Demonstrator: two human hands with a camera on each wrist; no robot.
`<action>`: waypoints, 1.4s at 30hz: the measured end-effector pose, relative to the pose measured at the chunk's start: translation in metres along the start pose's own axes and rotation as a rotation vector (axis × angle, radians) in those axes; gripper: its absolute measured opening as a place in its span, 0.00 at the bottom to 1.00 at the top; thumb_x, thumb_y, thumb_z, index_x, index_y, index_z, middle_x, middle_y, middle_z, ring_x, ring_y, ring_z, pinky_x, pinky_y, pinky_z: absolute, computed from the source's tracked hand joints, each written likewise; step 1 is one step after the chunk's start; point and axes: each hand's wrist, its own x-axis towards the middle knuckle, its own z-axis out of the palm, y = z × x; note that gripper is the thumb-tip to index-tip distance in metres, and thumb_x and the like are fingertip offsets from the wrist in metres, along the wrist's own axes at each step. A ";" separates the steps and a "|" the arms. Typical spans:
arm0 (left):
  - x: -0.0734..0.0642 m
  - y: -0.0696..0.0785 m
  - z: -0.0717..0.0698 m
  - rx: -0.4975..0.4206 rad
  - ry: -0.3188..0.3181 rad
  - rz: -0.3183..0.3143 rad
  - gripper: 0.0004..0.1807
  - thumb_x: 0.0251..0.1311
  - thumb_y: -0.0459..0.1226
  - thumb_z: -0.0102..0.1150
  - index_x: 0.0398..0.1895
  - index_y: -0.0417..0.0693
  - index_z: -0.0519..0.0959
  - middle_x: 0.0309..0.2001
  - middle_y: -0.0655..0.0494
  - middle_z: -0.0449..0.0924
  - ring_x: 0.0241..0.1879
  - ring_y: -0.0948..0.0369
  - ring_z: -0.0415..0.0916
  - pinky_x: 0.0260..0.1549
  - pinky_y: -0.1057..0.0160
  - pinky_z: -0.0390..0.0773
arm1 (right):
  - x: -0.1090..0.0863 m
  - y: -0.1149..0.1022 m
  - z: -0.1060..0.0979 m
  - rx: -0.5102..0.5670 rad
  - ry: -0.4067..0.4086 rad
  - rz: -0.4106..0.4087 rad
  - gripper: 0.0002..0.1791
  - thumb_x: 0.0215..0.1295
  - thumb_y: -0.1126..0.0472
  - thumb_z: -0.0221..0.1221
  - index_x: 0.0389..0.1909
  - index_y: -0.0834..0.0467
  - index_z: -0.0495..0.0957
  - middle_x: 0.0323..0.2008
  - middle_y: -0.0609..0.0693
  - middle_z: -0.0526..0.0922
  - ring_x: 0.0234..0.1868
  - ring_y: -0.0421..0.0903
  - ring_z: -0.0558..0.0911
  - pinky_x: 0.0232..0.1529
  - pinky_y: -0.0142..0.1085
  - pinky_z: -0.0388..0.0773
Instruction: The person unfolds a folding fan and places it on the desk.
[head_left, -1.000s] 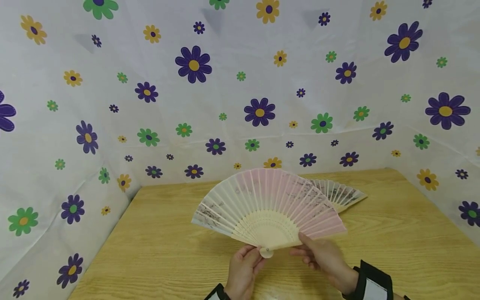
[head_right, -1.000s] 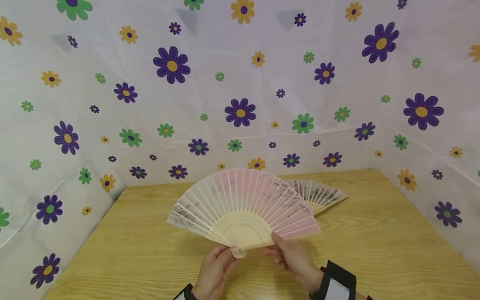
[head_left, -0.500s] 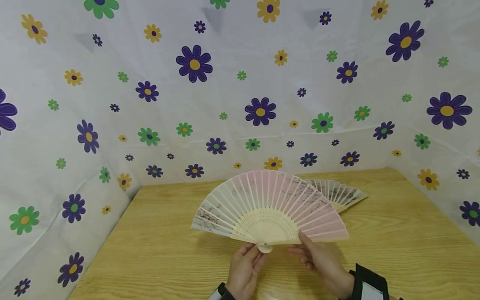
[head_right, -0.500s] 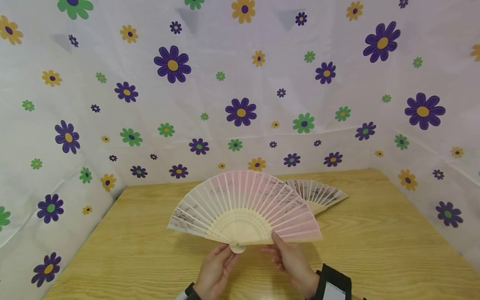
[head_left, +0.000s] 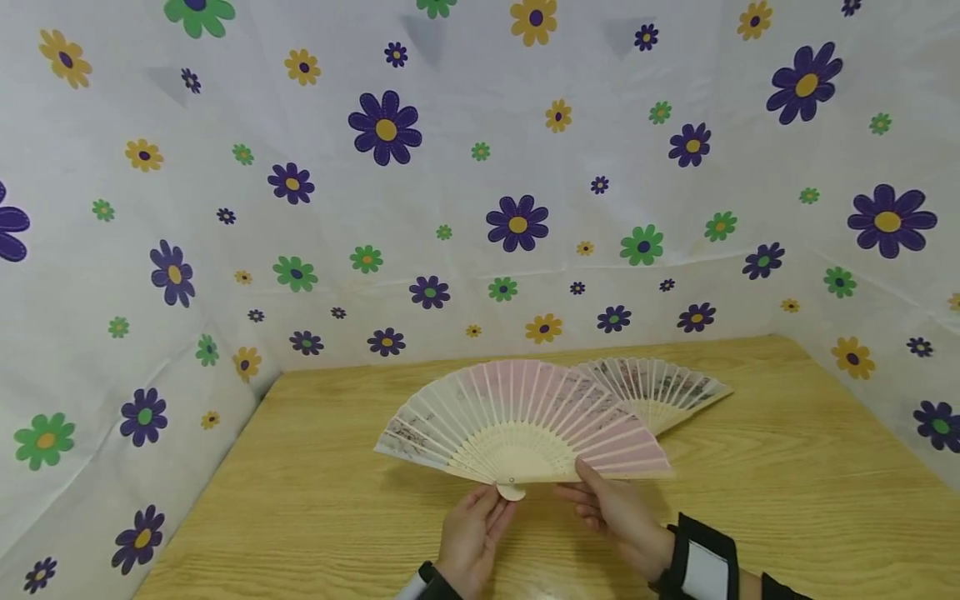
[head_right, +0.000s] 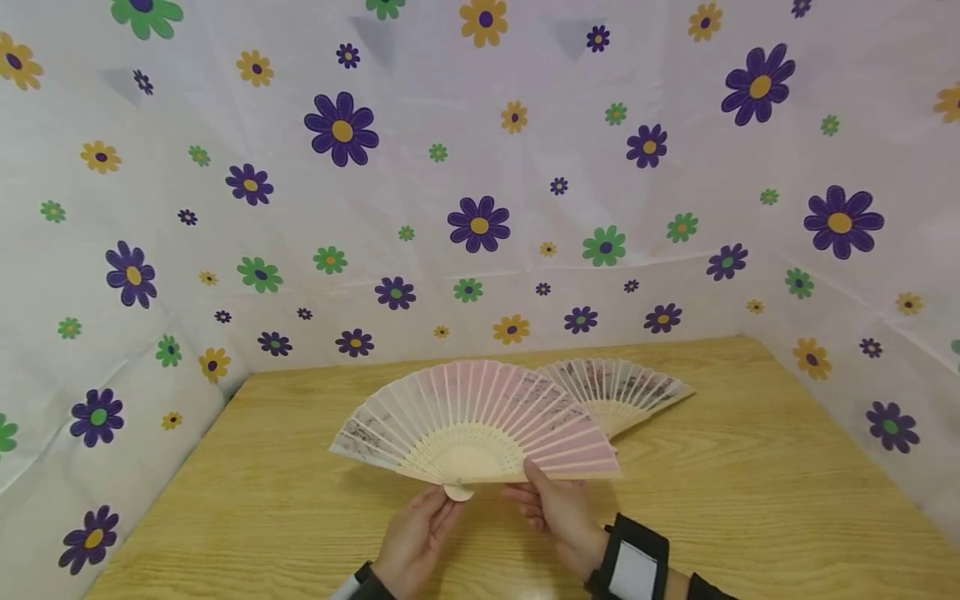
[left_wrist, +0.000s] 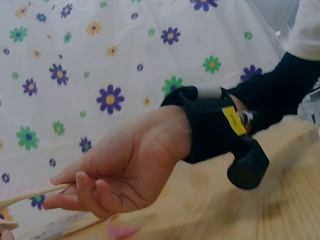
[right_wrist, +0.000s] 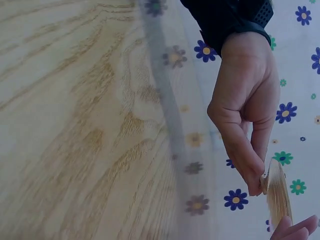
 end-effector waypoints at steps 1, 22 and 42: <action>0.002 0.003 -0.006 0.006 0.016 -0.002 0.11 0.68 0.31 0.44 0.46 0.29 0.68 0.32 0.58 0.79 0.34 0.69 0.79 0.37 0.75 0.81 | 0.005 0.000 0.006 0.021 -0.011 0.015 0.34 0.67 0.43 0.48 0.54 0.73 0.73 0.28 0.44 0.86 0.21 0.32 0.71 0.20 0.21 0.66; 0.044 0.034 -0.047 0.180 0.277 0.035 0.24 0.60 0.29 0.52 0.55 0.17 0.67 0.23 0.55 0.80 0.26 0.63 0.79 0.29 0.67 0.84 | 0.070 0.010 0.065 0.209 -0.062 0.060 0.27 0.73 0.54 0.43 0.43 0.77 0.76 0.14 0.41 0.80 0.14 0.28 0.69 0.14 0.16 0.65; 0.018 0.103 -0.065 0.826 0.048 0.211 0.29 0.64 0.42 0.53 0.61 0.28 0.69 0.48 0.36 0.82 0.44 0.54 0.82 0.43 0.59 0.83 | 0.025 -0.040 -0.053 -0.641 -0.236 -0.395 0.36 0.70 0.43 0.42 0.57 0.74 0.71 0.46 0.66 0.82 0.43 0.54 0.82 0.44 0.45 0.81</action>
